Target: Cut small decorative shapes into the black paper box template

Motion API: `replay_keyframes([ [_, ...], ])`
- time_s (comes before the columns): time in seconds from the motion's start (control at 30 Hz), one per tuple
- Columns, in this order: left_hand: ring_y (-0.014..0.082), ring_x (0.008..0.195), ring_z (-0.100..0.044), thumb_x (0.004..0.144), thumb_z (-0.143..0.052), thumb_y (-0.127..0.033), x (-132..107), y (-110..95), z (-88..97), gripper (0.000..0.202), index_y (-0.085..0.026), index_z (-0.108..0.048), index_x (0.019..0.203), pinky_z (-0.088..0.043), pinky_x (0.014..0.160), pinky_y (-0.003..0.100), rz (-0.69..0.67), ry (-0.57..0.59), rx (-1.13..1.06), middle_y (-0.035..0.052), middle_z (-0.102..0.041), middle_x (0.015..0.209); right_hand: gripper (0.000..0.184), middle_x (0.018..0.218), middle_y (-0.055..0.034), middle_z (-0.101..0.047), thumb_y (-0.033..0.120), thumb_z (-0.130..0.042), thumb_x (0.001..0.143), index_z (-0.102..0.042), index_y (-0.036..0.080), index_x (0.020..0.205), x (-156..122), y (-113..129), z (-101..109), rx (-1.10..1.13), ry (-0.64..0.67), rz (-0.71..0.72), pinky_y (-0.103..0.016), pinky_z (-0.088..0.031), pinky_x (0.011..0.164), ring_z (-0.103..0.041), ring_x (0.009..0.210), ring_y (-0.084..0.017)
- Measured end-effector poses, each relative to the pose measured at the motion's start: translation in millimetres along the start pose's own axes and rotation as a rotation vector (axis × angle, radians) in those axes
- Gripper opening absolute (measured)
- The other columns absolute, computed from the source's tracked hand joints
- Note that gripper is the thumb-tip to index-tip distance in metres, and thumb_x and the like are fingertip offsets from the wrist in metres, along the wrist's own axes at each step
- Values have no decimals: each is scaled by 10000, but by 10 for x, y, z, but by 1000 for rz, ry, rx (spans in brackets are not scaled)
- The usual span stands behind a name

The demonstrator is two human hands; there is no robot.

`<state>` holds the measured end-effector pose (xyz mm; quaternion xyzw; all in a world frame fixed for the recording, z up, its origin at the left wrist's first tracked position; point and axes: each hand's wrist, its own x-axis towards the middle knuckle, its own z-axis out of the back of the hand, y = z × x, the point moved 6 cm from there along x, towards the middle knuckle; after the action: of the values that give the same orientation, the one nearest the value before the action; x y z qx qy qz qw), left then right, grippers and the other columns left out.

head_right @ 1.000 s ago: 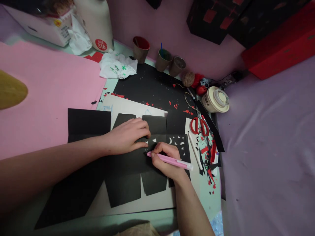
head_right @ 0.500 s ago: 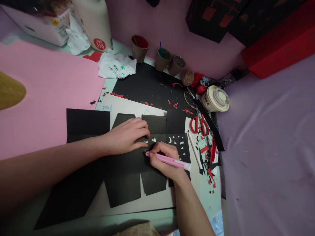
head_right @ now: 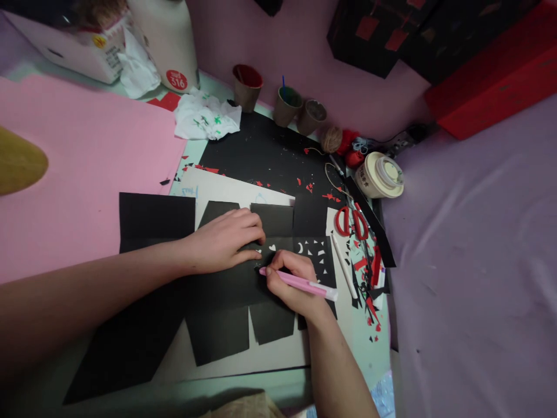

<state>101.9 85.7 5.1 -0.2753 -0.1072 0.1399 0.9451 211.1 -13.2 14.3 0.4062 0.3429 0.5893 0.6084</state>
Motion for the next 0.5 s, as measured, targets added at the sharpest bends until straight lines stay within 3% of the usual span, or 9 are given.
replay_keyframes([
  [0.2,214,977,-497,859,-657,-301,4,6,-4,147,-187,-635,949,-391,854,337,-6,-15,0,41,-575,999,201,620,28,-540,177,-594,807,-501,203,631,0,-52,4,-2,1,-23,-256,-393,557,-503,573,-121],
  [0.27,214,976,-498,863,-653,-302,4,0,0,144,-186,-637,947,-391,853,336,-6,-22,-1,42,-575,995,217,624,21,-541,218,-608,815,-507,204,624,-26,-47,54,46,-54,-25,-266,-405,566,-510,584,-129],
  [0.37,214,976,-498,868,-649,-318,1,-11,9,151,-187,-637,942,-390,850,334,-11,-32,-10,42,-576,989,204,616,19,-553,278,-636,828,-556,204,656,-135,-14,187,161,-274,-47,-258,-404,536,-513,570,-129],
  [0.5,210,959,-500,866,-649,-323,-4,-12,15,150,-188,-633,929,-394,831,327,-18,-46,-5,42,-577,982,176,565,31,-548,359,-636,862,-656,195,798,-368,-41,187,256,-552,-285,-212,-325,424,-450,471,-97],
])
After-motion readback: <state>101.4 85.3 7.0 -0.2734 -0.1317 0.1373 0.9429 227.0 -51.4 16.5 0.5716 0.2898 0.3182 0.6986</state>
